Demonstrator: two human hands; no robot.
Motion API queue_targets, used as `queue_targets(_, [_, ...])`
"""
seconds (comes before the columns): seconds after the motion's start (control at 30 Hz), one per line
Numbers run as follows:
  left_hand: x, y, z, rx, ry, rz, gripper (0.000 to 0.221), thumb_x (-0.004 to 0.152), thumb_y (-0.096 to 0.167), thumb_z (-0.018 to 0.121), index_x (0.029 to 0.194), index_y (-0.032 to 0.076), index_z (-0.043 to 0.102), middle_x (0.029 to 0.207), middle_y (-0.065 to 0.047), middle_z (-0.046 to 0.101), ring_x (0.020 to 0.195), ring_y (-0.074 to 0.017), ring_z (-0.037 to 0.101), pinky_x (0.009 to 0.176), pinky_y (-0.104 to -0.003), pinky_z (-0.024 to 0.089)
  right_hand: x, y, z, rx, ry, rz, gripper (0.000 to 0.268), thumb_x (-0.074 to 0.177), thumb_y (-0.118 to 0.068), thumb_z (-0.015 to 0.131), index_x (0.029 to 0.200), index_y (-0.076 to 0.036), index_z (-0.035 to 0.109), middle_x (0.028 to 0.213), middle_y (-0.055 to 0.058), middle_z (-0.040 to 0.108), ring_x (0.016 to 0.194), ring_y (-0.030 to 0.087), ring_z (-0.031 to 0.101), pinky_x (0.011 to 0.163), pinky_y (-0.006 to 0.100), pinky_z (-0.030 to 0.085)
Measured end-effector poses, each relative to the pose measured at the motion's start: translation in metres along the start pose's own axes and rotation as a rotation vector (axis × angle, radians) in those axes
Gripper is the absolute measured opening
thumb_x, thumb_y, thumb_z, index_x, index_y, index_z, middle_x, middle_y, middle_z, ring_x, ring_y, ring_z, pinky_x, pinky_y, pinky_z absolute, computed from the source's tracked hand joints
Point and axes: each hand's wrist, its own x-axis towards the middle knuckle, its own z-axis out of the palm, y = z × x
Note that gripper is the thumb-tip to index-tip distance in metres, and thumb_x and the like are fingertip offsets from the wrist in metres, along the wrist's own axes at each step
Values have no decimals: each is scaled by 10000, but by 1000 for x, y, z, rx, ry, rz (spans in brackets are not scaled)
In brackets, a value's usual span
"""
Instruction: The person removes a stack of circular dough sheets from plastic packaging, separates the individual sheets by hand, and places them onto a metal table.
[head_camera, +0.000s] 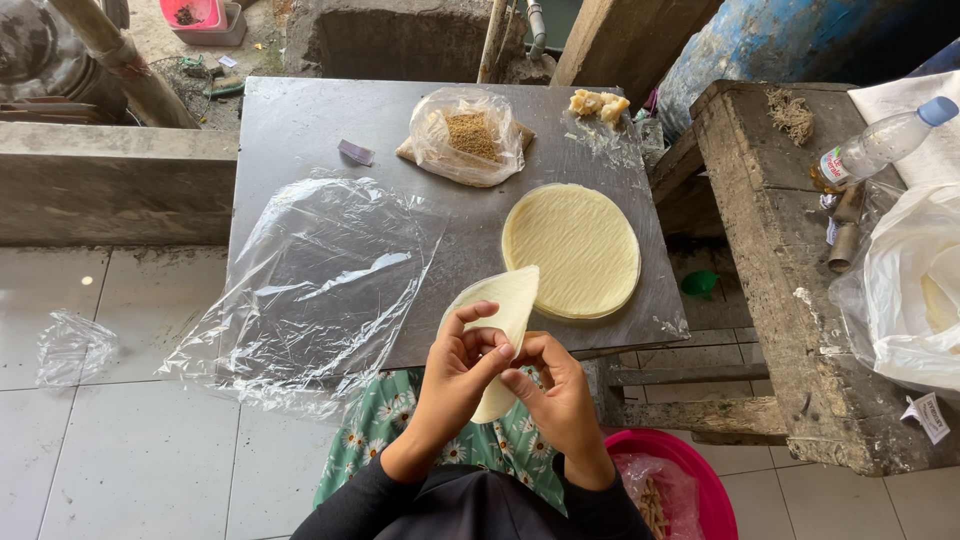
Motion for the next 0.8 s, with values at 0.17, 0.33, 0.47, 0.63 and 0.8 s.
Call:
queue_targets(0.17, [-4, -15, -1, 60, -57, 44, 447, 995, 24, 627, 1411, 53, 467, 1017, -38, 582, 924, -92, 590, 829, -254, 529, 0, 28, -7, 112, 118, 100, 211, 1057, -187, 632, 1119, 14, 618, 962, 23, 655, 892, 65, 590, 796, 223, 484])
queue_targets(0.33, [-3, -23, -4, 244, 58, 185, 396, 1060, -1, 497, 1447, 69, 451, 1161, -37, 512, 1092, -96, 518, 1002, -264, 455, 7, 41, -17, 610, 189, 249, 192, 1106, -168, 518, 1168, 6, 572, 1064, 75, 677, 996, 140, 640, 895, 296, 521])
queue_targets(0.47, [3, -20, -12, -380, 172, -211, 464, 1003, 18, 444, 1444, 151, 380, 1070, -19, 505, 974, -110, 578, 874, -319, 546, 14, 37, -26, 879, 174, 437, 281, 1071, -241, 439, 1181, -17, 568, 1127, 105, 677, 1041, 179, 662, 926, 360, 549])
queue_targets(0.63, [2, -29, -4, -222, 184, -137, 447, 1055, 106, 411, 1500, 114, 365, 1150, -72, 557, 994, -143, 570, 856, -289, 497, 13, 42, -12, 776, 297, 479, 303, 1059, -235, 420, 1223, -30, 571, 1183, 114, 665, 1053, 183, 658, 955, 354, 546])
queue_targets(0.8, [-13, -12, 13, 482, 1, 249, 625, 908, 89, 673, 1459, 40, 381, 1192, -114, 525, 1067, -211, 563, 918, -312, 517, 5, 37, 10, 635, 348, 275, 177, 1015, -159, 468, 1167, -82, 516, 1142, 113, 665, 1026, 182, 678, 894, 340, 550])
